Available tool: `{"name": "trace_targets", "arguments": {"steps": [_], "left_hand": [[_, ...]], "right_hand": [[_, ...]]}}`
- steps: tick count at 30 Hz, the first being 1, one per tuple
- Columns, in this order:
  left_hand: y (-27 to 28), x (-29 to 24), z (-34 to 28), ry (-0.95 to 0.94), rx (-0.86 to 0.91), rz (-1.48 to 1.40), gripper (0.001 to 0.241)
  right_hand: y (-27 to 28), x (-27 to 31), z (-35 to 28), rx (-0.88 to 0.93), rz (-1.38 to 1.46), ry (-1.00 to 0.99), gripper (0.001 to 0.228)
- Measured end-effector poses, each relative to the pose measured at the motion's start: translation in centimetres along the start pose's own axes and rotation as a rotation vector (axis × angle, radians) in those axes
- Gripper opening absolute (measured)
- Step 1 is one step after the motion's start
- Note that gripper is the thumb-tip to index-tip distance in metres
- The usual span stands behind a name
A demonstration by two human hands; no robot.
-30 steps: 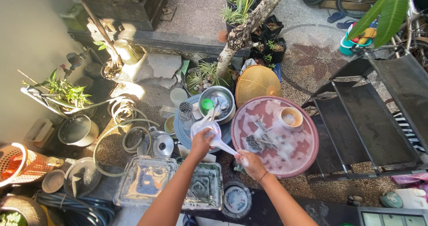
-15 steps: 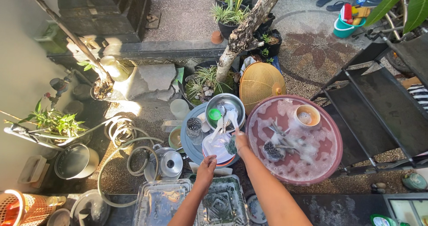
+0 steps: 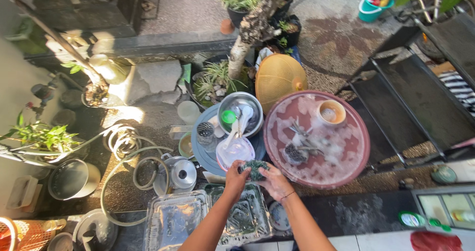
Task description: The person washes plates, spoons, and a tray in a large basin of soapy water by hand with a scrub brush.
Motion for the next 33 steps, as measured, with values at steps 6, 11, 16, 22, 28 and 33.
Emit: {"name": "trace_targets", "arguments": {"steps": [6,11,16,22,28,33], "left_hand": [[-7.6,3.7,-0.5,0.047,-0.015,-0.283,0.03],[-13.4,3.8,-2.0,0.086,0.066,-0.565,0.026],[-19.3,4.0,-2.9,0.033,0.14,-0.566,0.029],[-24.4,2.7,-3.1,-0.127,0.146,-0.507,0.028],[-25.5,-3.4,-3.7,-0.032,0.28,-0.177,0.047],[-27.4,-0.5,-3.5,0.042,0.39,-0.084,0.051]], "right_hand": [[5.4,5.3,-5.4,-0.384,-0.589,0.071,0.031],[14.0,9.3,-8.1,-0.244,-0.265,0.062,0.034],[19.8,12.9,-11.6,-0.012,-0.008,0.119,0.048],[20.5,16.7,-15.1,0.209,0.059,0.257,0.062],[17.2,19.5,-16.7,0.085,-0.171,0.331,0.059],[12.7,19.1,-15.8,-0.083,-0.943,0.586,0.044]]}}
Point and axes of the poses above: each hand's wrist, its own z-axis towards the middle knuckle, its own y-axis out of the back of the hand, x = y × z, the point moved 2 cm from there along z, towards the middle knuckle, and after that the axes turned 5 degrees about -z, right-handed, at the moved point
